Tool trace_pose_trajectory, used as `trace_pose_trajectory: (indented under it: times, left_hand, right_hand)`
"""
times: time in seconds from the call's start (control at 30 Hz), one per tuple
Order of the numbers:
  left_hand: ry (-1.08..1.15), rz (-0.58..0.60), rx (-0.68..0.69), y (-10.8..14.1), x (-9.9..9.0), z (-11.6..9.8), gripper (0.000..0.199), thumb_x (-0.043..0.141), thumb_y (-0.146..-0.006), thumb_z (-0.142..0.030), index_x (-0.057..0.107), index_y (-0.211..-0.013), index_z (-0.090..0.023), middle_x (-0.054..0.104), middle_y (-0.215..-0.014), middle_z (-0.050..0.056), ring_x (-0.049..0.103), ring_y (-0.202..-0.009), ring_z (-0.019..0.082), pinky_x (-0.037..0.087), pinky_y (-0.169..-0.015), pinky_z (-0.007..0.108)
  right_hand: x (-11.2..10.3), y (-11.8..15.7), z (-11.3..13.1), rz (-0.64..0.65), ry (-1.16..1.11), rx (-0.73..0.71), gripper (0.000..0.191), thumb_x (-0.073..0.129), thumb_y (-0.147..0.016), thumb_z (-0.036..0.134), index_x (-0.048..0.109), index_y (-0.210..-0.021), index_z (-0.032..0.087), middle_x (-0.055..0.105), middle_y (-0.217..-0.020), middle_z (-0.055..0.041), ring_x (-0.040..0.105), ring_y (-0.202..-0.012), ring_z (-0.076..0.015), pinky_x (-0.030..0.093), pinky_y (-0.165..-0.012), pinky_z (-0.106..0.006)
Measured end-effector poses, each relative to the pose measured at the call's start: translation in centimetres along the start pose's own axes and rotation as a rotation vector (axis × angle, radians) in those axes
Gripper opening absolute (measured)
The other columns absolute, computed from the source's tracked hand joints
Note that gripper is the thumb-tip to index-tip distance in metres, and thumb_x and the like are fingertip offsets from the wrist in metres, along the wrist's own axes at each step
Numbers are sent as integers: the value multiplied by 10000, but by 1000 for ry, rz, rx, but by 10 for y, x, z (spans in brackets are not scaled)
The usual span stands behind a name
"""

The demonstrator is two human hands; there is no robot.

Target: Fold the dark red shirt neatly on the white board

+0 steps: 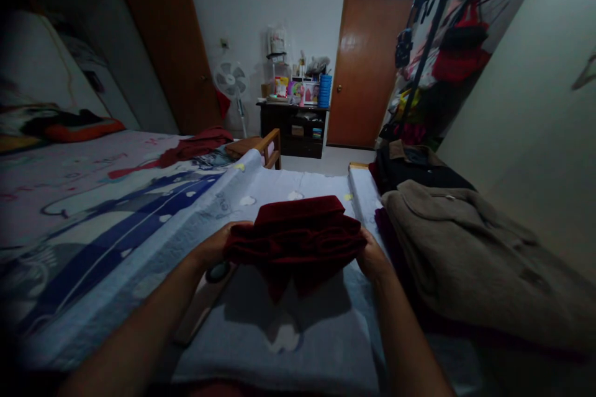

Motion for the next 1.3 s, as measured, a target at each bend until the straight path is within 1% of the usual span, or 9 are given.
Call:
trace_pose_trajectory:
  times: [0.2,0.3,0.4,0.5,0.67,0.8,0.97,1.1,1.3]
  left_hand:
    - [-173,71,93,33,4,25,261,793,-605,-220,770,-863,-251,667,-1200,70,597,-1133,322,423,-1028,441]
    - [-282,-44,150,45,-4,37,302,809,-581,-239,767,-879,-267,529,-1385,58,456,-1299,326,316,-1119,416]
    - [-289,-274,160,59,-10,50,535,809,-608,-287,687,-1129,-282,441,-1456,59,378,-1359,304,254,-1147,363]
    - [-119,-393,90,73,-1,68,747,760,-694,-377,467,-1372,-261,510,-1394,94,447,-1306,286,304,-1112,374]
    - [393,-205,-157,86,45,90,595,586,-790,-614,550,-1262,-252,602,-1301,103,517,-1231,316,463,-956,439]
    - [699,-63,-231,92,73,79,650,456,-793,-739,534,-1284,-321,586,-1329,87,522,-1225,357,480,-891,560]
    - [829,-154,-175,98,82,67,538,529,-816,-642,539,-1254,-331,627,-1266,61,585,-1147,320,473,-925,549]
    - [866,-277,-248,104,87,76,302,635,-831,-334,582,-1126,-297,702,-1055,20,667,-967,236,512,-889,454]
    - [888,-284,-415,111,102,96,259,630,-834,-294,599,-1070,-192,708,-921,68,688,-848,239,532,-760,377]
  right_hand:
    - [-14,42,-22,-30,88,76,390,825,-565,222,692,-931,239,733,-963,-16,661,-905,-228,508,-849,-343]
    - [-20,58,-29,-79,144,41,420,813,-585,235,675,-981,242,714,-1048,-21,638,-978,-227,498,-873,-327]
    - [-25,74,-37,-183,192,61,451,799,-613,256,633,-1033,264,713,-1007,-6,648,-891,-203,515,-791,-301]
    - [-20,90,-47,-197,158,150,406,751,-679,323,621,-1062,288,719,-967,0,653,-868,-206,520,-757,-297]
    - [1,102,-56,-143,-10,291,337,617,-799,492,639,-1067,288,730,-986,-33,659,-952,-262,536,-766,-354]
    - [15,108,-60,-61,-143,445,463,401,-894,602,619,-1117,260,737,-930,-74,686,-821,-254,527,-664,-357]
    - [19,118,-60,-27,-184,524,648,214,-923,652,623,-1168,213,738,-964,-105,680,-862,-238,496,-678,-324]
    - [22,130,-63,68,-65,467,621,414,-858,685,577,-1262,244,702,-1131,-85,660,-946,-253,494,-787,-377]
    - [27,140,-71,94,120,255,581,783,-676,379,601,-1218,271,611,-1301,-47,503,-1239,-290,298,-1092,-509]
Point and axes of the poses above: each hand's wrist, its own y-axis away from the middle knuckle, its own x-axis out of the palm, z = x × y, the point moved 5 cm from there along -y, towards the middle knuckle
